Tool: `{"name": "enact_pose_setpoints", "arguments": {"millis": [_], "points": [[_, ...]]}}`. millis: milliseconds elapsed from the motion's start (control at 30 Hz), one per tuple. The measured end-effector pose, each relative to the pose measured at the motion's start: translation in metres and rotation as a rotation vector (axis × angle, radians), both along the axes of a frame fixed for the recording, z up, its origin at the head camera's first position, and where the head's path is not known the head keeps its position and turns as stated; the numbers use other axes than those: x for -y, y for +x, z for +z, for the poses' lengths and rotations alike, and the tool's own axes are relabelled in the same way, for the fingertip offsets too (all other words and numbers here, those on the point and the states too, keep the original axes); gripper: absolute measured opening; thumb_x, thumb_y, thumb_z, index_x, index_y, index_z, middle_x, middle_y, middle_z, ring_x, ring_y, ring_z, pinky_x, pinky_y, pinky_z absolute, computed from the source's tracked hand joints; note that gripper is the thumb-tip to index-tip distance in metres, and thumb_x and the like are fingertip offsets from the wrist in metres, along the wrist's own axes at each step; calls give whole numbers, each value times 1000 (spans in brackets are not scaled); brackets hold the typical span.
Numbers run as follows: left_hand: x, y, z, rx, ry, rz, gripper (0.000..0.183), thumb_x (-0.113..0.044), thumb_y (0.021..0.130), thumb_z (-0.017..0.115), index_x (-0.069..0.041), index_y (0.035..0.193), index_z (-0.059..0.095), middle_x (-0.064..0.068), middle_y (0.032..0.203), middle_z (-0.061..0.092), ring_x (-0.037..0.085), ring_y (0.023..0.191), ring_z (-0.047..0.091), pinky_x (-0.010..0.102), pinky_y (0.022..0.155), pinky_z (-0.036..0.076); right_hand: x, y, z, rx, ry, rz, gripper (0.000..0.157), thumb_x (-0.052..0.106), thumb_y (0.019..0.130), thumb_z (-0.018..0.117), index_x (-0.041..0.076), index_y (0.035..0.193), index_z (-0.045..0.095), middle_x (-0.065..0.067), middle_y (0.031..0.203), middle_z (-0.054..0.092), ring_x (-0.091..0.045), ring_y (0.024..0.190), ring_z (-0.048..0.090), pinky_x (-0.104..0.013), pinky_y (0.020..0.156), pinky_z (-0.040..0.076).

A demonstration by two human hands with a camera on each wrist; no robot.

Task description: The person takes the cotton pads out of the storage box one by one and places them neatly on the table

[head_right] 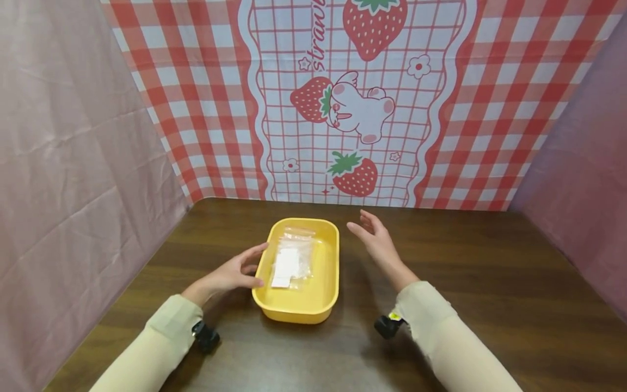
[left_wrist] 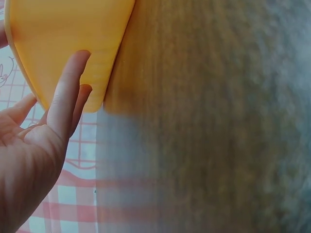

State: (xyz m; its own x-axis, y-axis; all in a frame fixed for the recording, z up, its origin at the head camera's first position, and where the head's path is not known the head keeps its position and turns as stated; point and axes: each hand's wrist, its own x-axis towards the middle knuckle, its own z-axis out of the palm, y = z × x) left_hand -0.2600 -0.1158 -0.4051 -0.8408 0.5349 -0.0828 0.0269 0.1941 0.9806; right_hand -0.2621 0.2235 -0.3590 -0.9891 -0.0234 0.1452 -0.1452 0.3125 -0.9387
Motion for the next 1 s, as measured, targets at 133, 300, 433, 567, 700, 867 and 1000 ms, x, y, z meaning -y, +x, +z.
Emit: {"name": "enact_pose_setpoints", "arguments": {"millis": [133,300,433,567,700,867,1000], "points": [[0,0,2,1,8,-1,87,-2,77,71,-13,149,23,18,145,25,36,120,42,38,85,48,9,-8,5,17,-14,3,72,37,90,59,5,145,27,-20,144,31,-33,132,29,-50,103,28],[-1,-1,2,5,3,-2,87,-3,77,72,-13,148,23,17,145,25,36,119,43,37,84,48,20,-17,8,57,-6,4,76,37,87,64,7,146,27,-17,146,30,-32,133,28,-49,103,30],[0,-1,0,10,4,-2,87,-3,77,72,-13,148,23,18,145,25,36,119,44,38,84,48,30,-23,8,89,21,10,79,36,84,68,9,146,27,-15,146,30,-32,132,29,-48,102,32],[1,0,-2,8,0,5,87,-3,77,72,-14,149,23,18,145,25,36,118,44,39,86,47,41,-29,8,103,14,22,77,31,84,70,8,145,29,-15,146,30,-32,132,30,-48,102,31],[1,1,-2,4,11,1,88,-1,77,72,-13,149,23,19,144,25,36,118,45,39,86,47,53,-34,11,113,-9,35,75,26,84,70,7,144,31,-15,145,33,-32,131,31,-45,103,31],[0,1,-2,8,25,-3,87,-1,77,71,-13,149,23,19,144,24,37,118,44,38,84,48,70,-39,13,118,-44,45,70,22,82,71,5,141,37,-15,142,37,-31,129,35,-41,104,31],[0,0,-2,9,13,7,88,-1,77,72,-13,148,23,19,145,24,37,119,44,38,84,48,82,-45,7,126,-42,72,65,19,82,72,4,138,42,-16,140,39,-32,128,35,-40,104,31]]}}
